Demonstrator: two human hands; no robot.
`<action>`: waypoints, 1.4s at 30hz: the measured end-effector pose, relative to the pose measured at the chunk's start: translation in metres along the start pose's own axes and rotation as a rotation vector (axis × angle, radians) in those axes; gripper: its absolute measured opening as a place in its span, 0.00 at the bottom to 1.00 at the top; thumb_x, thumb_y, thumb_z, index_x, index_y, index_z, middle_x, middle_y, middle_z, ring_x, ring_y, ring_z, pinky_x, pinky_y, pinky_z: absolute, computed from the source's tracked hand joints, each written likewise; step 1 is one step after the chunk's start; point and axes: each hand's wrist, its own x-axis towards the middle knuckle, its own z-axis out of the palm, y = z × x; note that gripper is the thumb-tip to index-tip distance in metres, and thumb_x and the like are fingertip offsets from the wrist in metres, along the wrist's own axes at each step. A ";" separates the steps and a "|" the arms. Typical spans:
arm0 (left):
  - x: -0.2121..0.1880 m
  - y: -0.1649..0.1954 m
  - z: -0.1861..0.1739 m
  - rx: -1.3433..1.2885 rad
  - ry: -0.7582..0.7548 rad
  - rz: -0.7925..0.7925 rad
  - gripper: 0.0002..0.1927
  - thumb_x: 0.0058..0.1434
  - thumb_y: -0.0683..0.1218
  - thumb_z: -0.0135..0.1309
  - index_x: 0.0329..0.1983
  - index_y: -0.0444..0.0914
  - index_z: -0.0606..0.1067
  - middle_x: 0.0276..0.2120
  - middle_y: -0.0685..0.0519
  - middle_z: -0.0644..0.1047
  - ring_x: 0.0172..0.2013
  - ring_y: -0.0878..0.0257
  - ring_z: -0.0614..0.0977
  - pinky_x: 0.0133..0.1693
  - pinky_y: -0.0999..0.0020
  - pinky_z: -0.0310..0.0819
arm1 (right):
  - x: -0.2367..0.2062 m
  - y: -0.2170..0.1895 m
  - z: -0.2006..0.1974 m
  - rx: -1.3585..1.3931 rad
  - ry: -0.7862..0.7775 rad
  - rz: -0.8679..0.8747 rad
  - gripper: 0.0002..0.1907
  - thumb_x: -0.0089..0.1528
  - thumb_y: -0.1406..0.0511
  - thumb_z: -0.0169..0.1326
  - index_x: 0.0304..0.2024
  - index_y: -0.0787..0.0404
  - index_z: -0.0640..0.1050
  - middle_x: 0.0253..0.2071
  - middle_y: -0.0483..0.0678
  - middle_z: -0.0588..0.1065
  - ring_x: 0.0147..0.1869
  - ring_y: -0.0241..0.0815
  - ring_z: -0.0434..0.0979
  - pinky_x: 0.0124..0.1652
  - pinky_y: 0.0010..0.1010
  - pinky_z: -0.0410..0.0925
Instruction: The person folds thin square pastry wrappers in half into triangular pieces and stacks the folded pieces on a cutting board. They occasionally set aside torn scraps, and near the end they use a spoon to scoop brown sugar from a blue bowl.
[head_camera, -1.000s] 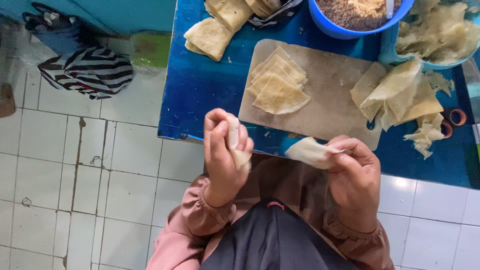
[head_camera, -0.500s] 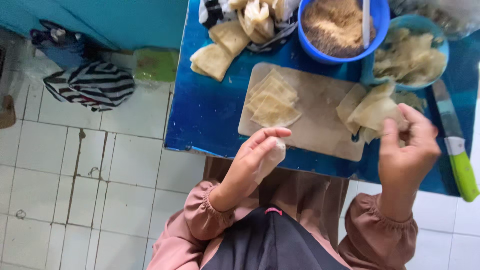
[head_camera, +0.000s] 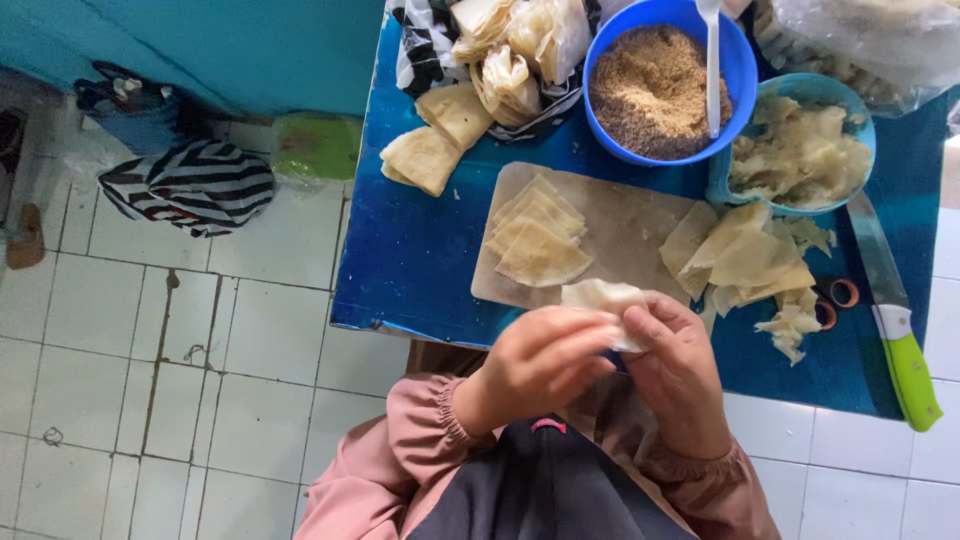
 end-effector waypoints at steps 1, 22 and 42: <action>0.000 0.000 0.000 0.001 0.085 -0.086 0.19 0.67 0.40 0.62 0.60 0.38 0.72 0.55 0.47 0.76 0.55 0.50 0.81 0.57 0.57 0.78 | 0.000 -0.001 -0.003 -0.049 0.003 0.009 0.13 0.68 0.70 0.55 0.52 0.74 0.77 0.49 0.57 0.79 0.52 0.44 0.80 0.54 0.34 0.71; 0.053 -0.031 0.073 0.526 -0.159 -0.338 0.12 0.60 0.46 0.60 0.45 0.39 0.74 0.39 0.48 0.73 0.40 0.51 0.78 0.40 0.57 0.75 | 0.000 -0.071 -0.030 -1.812 0.273 -0.760 0.15 0.63 0.71 0.61 0.54 0.60 0.81 0.62 0.57 0.72 0.67 0.60 0.69 0.64 0.49 0.62; 0.067 -0.035 0.124 0.366 -0.182 -0.266 0.14 0.60 0.41 0.56 0.50 0.40 0.74 0.43 0.48 0.74 0.45 0.48 0.78 0.45 0.56 0.76 | -0.023 -0.128 -0.027 -1.009 0.483 -0.684 0.03 0.70 0.73 0.58 0.45 0.69 0.78 0.42 0.44 0.75 0.44 0.29 0.74 0.46 0.19 0.68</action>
